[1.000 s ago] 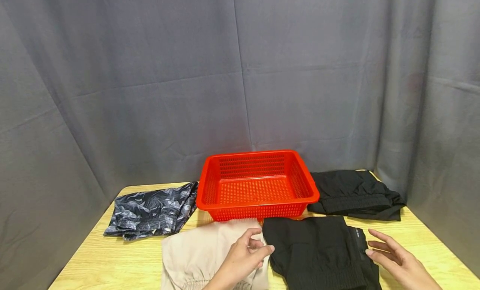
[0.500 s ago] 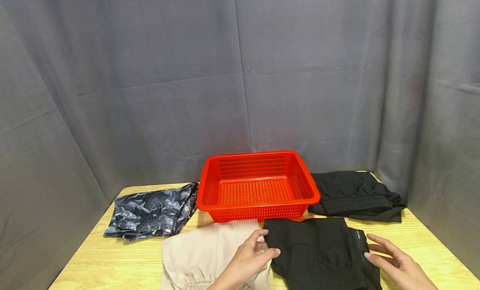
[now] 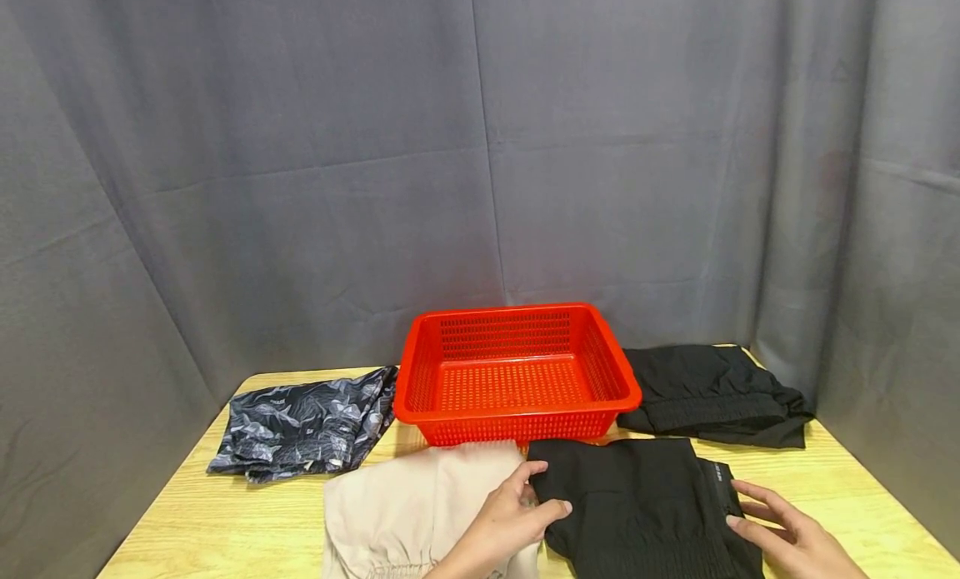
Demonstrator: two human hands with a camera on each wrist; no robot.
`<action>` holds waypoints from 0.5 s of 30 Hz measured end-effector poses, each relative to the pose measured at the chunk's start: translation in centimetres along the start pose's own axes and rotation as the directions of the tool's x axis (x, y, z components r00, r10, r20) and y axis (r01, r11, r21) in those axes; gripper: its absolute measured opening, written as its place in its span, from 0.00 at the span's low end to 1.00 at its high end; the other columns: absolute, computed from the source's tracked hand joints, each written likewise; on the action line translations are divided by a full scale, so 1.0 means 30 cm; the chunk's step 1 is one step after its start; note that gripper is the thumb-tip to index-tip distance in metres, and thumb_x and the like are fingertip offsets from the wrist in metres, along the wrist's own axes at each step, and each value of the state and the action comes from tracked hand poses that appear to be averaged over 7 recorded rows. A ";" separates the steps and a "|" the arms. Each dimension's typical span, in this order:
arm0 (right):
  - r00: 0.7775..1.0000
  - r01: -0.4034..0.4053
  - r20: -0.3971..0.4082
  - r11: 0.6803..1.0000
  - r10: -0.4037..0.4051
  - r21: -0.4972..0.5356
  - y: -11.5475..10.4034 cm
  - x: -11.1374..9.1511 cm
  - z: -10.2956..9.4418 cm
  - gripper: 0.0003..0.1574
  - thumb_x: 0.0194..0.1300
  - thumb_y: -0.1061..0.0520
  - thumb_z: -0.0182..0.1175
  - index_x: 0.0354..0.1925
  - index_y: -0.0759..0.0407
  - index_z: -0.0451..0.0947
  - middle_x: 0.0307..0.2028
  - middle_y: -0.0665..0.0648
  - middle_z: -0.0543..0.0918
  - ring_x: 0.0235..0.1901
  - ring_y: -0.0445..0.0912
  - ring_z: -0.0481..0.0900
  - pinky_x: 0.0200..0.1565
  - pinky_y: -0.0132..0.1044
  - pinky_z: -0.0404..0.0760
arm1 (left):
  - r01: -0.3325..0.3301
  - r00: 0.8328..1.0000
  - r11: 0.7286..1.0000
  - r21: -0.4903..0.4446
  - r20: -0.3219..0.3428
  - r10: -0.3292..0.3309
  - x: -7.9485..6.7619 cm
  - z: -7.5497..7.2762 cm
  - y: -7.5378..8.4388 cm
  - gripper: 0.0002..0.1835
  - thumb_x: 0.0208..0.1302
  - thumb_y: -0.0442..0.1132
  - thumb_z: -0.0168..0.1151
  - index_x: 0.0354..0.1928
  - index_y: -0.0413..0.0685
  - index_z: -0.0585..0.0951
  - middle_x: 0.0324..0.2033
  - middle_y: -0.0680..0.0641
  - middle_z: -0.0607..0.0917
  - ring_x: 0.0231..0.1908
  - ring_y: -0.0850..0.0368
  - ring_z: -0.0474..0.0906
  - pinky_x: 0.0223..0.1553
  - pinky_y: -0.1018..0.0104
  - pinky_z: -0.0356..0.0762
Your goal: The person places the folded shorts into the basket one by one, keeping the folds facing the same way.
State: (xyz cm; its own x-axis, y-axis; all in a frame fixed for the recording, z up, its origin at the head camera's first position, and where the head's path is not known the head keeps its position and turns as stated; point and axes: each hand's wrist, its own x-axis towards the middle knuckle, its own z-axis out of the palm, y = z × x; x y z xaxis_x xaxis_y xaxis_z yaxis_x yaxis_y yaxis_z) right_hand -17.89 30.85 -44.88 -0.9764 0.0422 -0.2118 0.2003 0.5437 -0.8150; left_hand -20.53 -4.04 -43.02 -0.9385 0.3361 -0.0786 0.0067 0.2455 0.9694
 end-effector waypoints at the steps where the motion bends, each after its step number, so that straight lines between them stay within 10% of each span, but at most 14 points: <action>1: 1.000 0.001 0.002 1.000 -0.001 -0.001 0.001 0.000 0.001 0.51 0.68 0.37 0.55 0.71 0.71 0.52 0.64 0.82 0.59 0.58 0.73 0.67 0.47 0.56 0.78 | -0.006 1.000 1.000 0.001 0.000 0.006 0.002 0.003 0.000 0.34 0.58 0.46 0.66 0.66 0.46 0.69 0.34 0.45 0.75 0.27 0.54 0.79 0.30 0.62 0.77; 9: 0.998 -0.009 0.060 1.000 0.008 0.011 -0.006 0.002 0.012 0.49 0.70 0.39 0.54 0.71 0.71 0.51 0.62 0.86 0.57 0.57 0.76 0.66 0.44 0.56 0.79 | -0.038 0.999 0.996 0.081 -0.001 0.038 0.013 0.023 0.000 0.35 0.54 0.46 0.67 0.66 0.51 0.70 0.29 0.48 0.78 0.30 0.56 0.74 0.34 0.61 0.73; 15: 0.998 -0.027 0.051 1.000 0.028 -0.014 -0.005 0.008 0.024 0.51 0.67 0.37 0.56 0.70 0.70 0.53 0.62 0.85 0.59 0.56 0.76 0.66 0.43 0.58 0.78 | -0.018 0.999 0.991 0.134 -0.024 0.021 0.023 0.049 0.002 0.35 0.52 0.48 0.68 0.64 0.53 0.72 0.54 0.38 0.77 0.54 0.41 0.72 0.51 0.42 0.71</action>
State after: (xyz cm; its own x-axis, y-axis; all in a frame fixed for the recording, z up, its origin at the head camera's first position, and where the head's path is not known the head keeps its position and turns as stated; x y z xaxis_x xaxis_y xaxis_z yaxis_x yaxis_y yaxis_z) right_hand -18.09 30.17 -45.18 -0.9651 0.0142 -0.2616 0.2254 0.5540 -0.8014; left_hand -20.67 -2.47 -43.36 -0.9461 0.3197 -0.0522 0.0698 0.3587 0.9308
